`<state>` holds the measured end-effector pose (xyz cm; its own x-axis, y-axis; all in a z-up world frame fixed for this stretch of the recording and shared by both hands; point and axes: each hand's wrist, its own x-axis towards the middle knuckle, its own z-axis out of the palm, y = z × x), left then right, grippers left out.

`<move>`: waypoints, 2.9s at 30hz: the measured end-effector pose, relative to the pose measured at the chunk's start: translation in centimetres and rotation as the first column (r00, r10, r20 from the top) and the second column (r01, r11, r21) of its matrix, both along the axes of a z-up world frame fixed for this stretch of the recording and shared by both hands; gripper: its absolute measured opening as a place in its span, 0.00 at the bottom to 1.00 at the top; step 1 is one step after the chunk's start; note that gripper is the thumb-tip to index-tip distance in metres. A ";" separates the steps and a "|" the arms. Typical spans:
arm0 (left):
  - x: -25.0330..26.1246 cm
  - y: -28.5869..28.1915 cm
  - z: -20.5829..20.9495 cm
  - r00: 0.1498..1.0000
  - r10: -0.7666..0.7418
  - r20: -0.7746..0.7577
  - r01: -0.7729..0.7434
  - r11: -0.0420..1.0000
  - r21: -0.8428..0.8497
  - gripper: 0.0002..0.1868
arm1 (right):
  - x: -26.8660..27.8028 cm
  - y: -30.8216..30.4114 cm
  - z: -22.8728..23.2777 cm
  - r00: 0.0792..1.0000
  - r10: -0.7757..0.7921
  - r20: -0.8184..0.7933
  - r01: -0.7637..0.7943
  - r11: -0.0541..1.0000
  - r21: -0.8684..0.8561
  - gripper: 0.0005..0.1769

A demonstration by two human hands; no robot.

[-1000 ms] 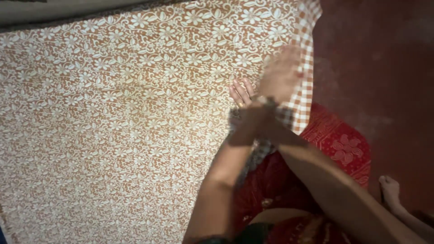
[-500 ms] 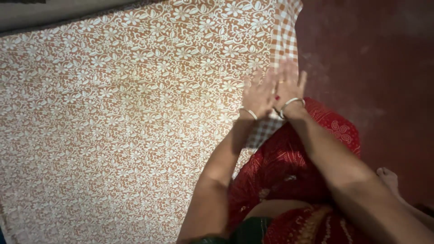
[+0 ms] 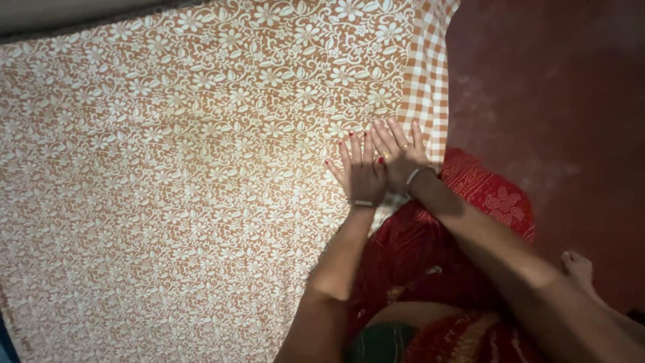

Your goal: Smoothing and tucking in a bedsheet on a bed.

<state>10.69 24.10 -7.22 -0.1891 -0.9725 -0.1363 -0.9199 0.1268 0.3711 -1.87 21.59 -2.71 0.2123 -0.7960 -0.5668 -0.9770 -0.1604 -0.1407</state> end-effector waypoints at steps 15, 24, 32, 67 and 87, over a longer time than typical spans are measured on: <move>-0.2 0.6 -1.6 0.995 0.024 0.095 -0.018 0.998 -0.065 0.37 | -0.7 3.3 -11.5 0.995 0.043 0.092 -0.017 0.963 -0.269 0.44; -0.1 0.2 -2.3 0.990 0.040 0.135 -0.050 0.997 0.067 0.23 | -0.5 -1.2 -5.0 0.987 0.160 -0.028 -0.156 0.980 0.124 0.43; -1.0 0.3 -2.4 0.981 0.192 0.003 -0.190 0.968 0.165 0.21 | -0.8 -1.7 -4.0 0.992 0.123 -0.023 -0.110 0.943 0.314 0.44; -4.7 12.0 7.2 0.930 0.344 -0.131 -0.315 0.927 0.203 0.20 | -5.8 4.4 2.9 0.843 0.482 0.239 -0.482 0.874 -0.060 0.33; 3.9 16.5 6.7 0.887 0.459 -0.038 -0.334 0.697 0.635 0.38 | 5.1 9.1 4.1 0.690 0.716 0.105 -0.712 0.698 -0.074 0.34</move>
